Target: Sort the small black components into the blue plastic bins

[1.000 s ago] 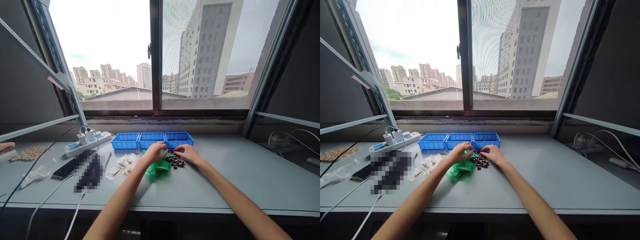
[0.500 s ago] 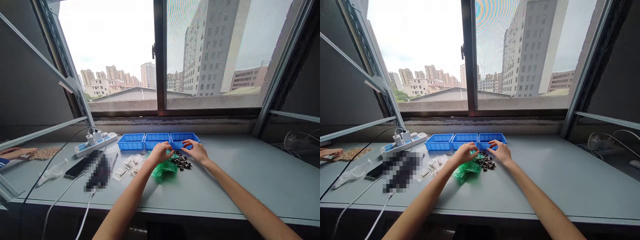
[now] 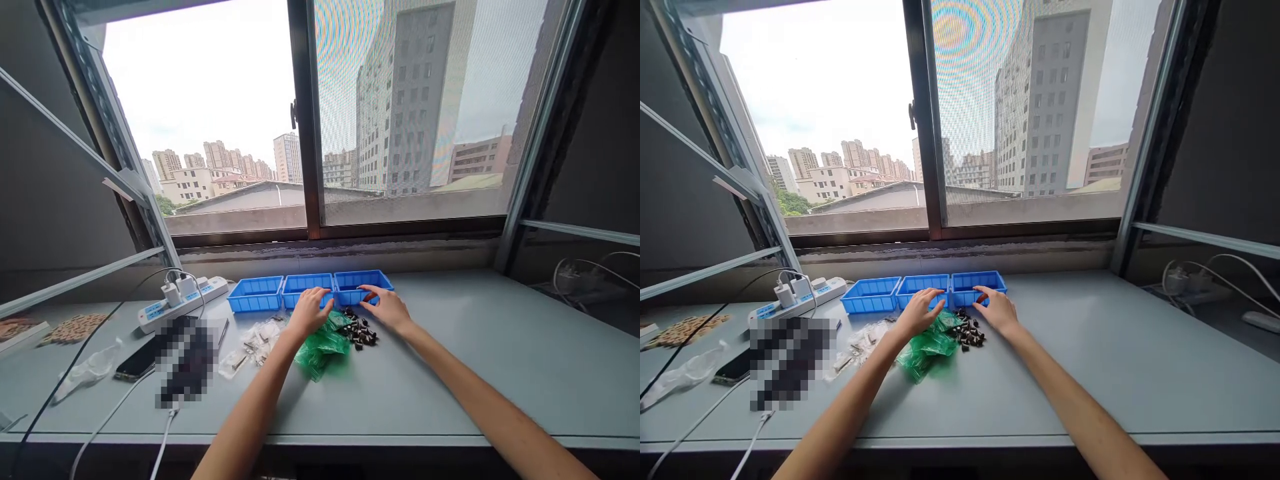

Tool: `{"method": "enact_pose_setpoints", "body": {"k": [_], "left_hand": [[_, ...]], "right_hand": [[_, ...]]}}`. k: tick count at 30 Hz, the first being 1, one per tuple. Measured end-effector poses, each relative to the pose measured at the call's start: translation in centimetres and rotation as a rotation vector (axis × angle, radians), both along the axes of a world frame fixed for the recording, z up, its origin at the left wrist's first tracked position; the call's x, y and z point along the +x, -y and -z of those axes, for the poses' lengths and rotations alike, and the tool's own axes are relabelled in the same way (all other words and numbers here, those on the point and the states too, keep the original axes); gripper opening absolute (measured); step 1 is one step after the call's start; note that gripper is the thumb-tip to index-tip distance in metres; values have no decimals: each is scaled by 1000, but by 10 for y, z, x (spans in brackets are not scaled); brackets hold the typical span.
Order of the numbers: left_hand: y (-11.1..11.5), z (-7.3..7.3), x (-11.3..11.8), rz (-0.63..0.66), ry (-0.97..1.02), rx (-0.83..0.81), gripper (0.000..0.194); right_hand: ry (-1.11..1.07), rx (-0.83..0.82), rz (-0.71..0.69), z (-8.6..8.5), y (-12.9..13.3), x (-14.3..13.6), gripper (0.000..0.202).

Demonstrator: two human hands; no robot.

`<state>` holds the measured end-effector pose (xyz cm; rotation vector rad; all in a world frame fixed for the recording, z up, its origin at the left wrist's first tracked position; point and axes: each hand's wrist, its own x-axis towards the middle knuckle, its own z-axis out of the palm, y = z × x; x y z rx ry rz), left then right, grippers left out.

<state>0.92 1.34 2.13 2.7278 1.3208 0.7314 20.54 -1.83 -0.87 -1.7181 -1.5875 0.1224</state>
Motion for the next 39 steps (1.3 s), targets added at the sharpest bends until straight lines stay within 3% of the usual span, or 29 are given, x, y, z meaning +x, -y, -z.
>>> {"method": "enact_pose_setpoints", "body": {"k": [7, 12, 16, 20, 28, 39], "left_hand": [[-4, 3, -2, 51, 83, 16, 26], [-5, 6, -1, 27, 83, 5, 30], [-4, 8, 1, 89, 152, 94, 33], [0, 8, 5, 205, 213, 170, 24], [10, 7, 12, 313, 281, 252, 25], [9, 11, 19, 332, 589, 132, 11]], "right_hand": [[-40, -24, -69, 0, -1, -1, 32], [-128, -17, -105, -3, 3, -10, 45], [-394, 30, -187, -5, 4, -18, 57], [-780, -56, -255, -7, 6, -25, 66], [-1077, -229, -261, -15, 16, -30, 50], [-1085, -319, -304, -22, 26, -34, 28]]}}
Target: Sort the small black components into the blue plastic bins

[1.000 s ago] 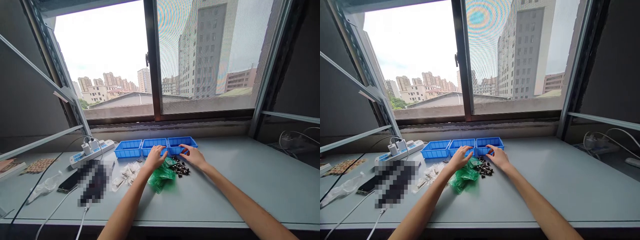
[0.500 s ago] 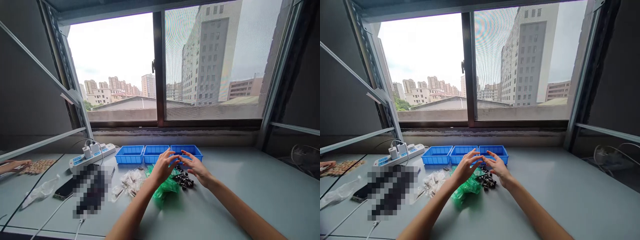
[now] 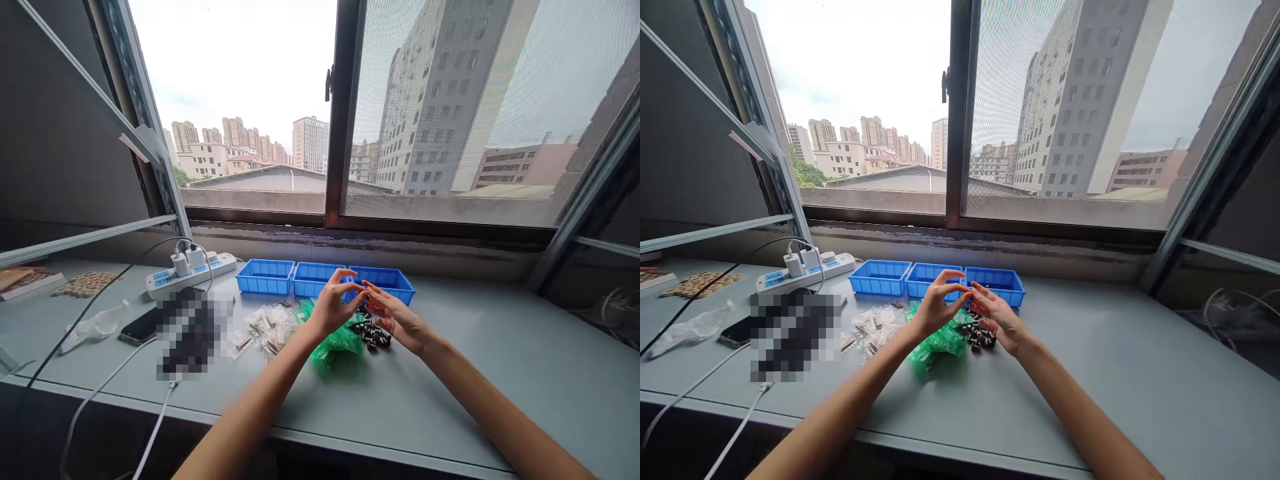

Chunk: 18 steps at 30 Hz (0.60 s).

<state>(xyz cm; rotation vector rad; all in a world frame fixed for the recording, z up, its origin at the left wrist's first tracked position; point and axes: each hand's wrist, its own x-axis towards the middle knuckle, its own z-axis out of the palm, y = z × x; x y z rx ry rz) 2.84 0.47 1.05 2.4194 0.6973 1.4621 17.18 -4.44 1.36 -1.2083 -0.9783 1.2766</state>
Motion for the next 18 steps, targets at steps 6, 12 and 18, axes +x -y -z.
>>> {"method": "enact_pose_setpoints", "body": {"k": [6, 12, 18], "left_hand": [[3, -2, 3, -37, 39, -31, 13], [0, 0, 1, -189, 44, 37, 13], [5, -4, 4, -241, 74, 133, 12]], "right_hand": [[-103, -31, -53, -3, 3, -2, 27], [-105, -50, -85, -4, 5, 0, 35], [15, -7, 18, -10, 8, -5, 41]]}}
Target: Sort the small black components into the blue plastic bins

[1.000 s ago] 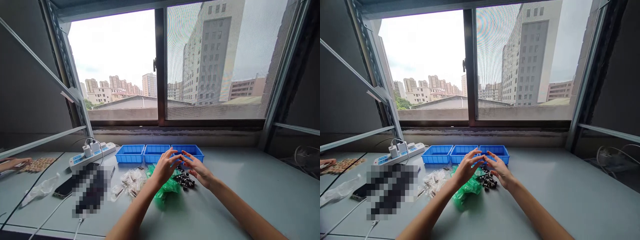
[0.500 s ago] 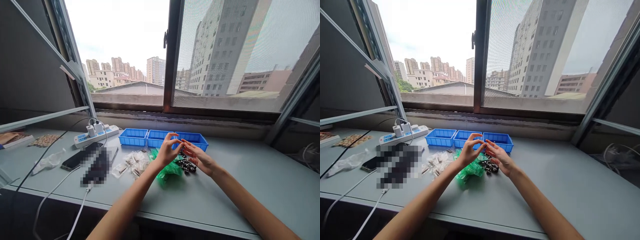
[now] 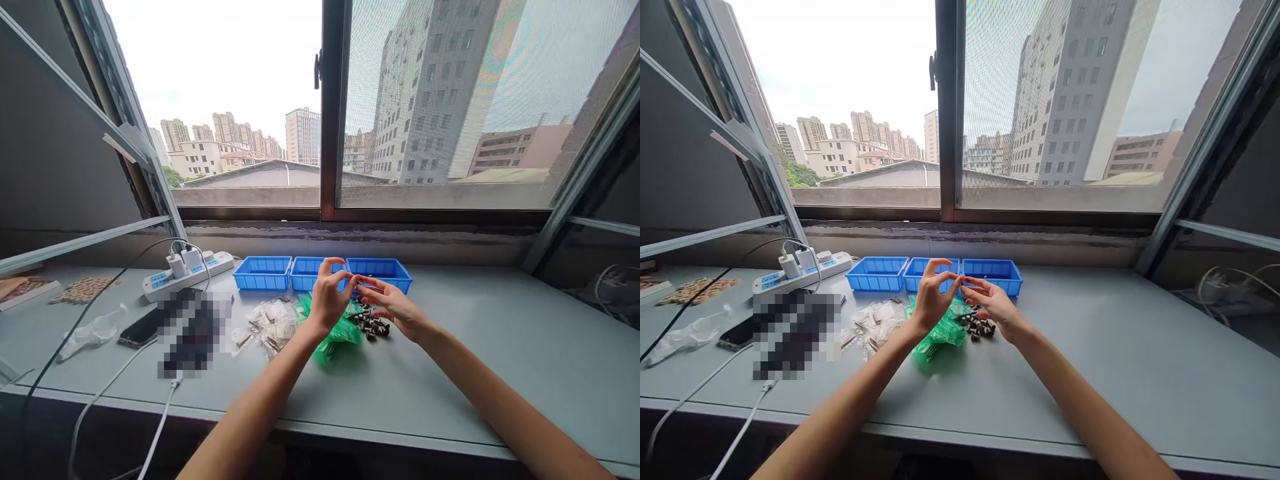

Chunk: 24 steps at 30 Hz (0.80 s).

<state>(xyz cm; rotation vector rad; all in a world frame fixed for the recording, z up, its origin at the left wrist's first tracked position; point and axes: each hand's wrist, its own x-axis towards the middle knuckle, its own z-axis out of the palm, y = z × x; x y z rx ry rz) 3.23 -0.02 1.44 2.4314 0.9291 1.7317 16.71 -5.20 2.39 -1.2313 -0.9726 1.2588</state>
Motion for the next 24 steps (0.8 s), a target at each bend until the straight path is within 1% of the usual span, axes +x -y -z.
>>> {"method": "enact_pose_setpoints", "body": {"k": [6, 11, 17, 20, 24], "left_hand": [[3, -1, 2, -23, 37, 44, 16], [0, 1, 2, 4, 48, 10, 15], [-6, 1, -1, 16, 77, 15, 12], [-6, 2, -1, 19, 33, -31, 11], [-1, 1, 0, 37, -58, -105, 7]], "right_hand": [[-60, 52, 25, 1, -1, -3, 41], [-97, 80, 81, 2, -4, -3, 32], [-140, 51, 200, -2, -5, -1, 18], [-147, 41, 241, -3, -6, 0, 15], [-142, 56, 229, -1, -6, 1, 18]]}}
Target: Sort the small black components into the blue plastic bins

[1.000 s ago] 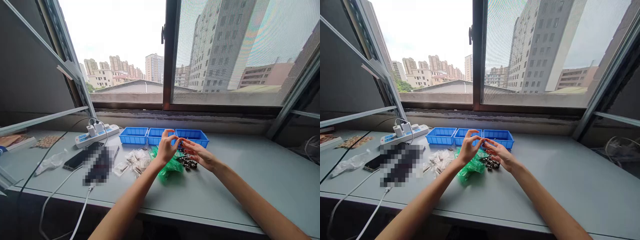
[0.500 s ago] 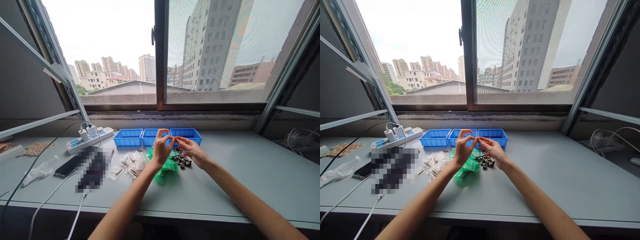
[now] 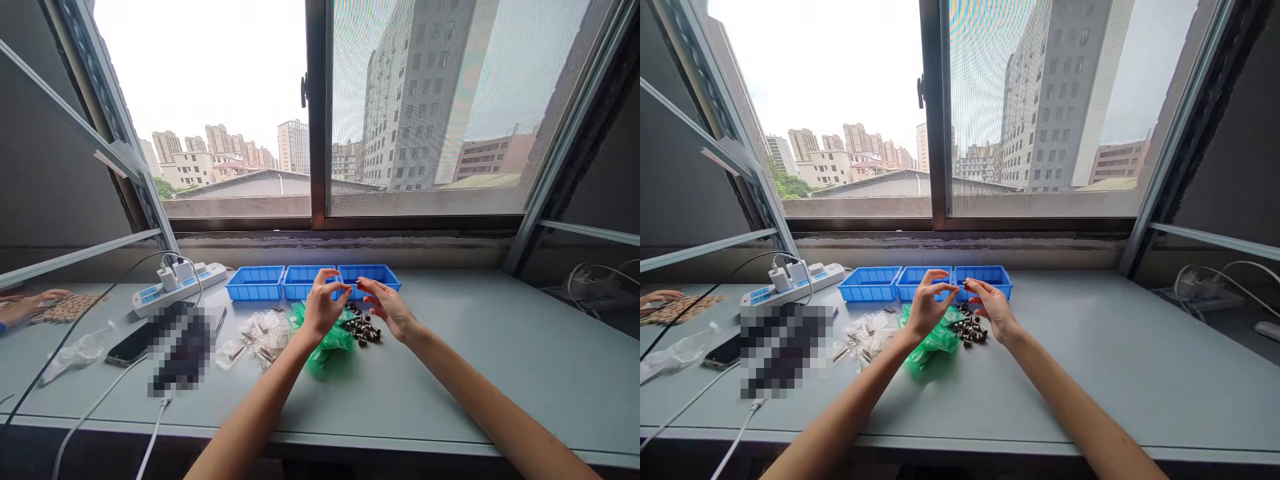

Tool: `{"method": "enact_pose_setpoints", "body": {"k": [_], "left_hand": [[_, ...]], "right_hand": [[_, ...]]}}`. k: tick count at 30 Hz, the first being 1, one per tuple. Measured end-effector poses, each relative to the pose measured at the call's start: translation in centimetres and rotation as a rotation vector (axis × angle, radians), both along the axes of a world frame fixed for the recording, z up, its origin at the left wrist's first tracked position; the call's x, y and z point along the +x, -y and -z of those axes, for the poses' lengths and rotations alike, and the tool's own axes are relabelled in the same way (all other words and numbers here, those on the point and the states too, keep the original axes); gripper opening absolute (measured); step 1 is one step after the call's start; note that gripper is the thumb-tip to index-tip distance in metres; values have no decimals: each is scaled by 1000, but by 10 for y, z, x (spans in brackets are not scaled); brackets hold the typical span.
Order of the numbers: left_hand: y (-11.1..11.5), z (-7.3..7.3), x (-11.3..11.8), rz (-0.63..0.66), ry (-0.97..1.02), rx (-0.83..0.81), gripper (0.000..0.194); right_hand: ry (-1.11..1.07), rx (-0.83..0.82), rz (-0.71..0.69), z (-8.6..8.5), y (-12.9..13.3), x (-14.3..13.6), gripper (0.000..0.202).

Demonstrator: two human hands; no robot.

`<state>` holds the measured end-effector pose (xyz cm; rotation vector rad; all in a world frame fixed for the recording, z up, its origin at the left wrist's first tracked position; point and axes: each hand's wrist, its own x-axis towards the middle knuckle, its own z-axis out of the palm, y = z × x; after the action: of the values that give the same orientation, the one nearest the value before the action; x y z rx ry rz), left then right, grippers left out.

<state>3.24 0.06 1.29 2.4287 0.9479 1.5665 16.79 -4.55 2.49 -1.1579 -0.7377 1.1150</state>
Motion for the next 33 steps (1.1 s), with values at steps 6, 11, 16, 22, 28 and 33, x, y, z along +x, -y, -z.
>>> {"method": "enact_pose_setpoints", "body": {"k": [6, 11, 16, 22, 28, 33], "left_hand": [[7, -6, 0, -3, -40, -86, 8], [5, -6, 0, -21, 5, -123, 17], [4, -4, 1, 1, -14, -95, 7], [7, -4, 3, 22, -7, -96, 7], [3, -4, 1, 47, -42, -42, 10], [2, -3, 1, 77, -49, -52, 18]], "right_hand": [[52, -2, -19, 2, 0, 1, 24], [71, -7, -27, 2, 1, 1, 27], [55, -12, -60, 3, 0, 1, 23], [-3, -28, -83, 1, 1, 3, 18], [-23, -23, -161, -1, 3, 0, 20], [-38, 6, -206, -1, 3, 0, 23]]}}
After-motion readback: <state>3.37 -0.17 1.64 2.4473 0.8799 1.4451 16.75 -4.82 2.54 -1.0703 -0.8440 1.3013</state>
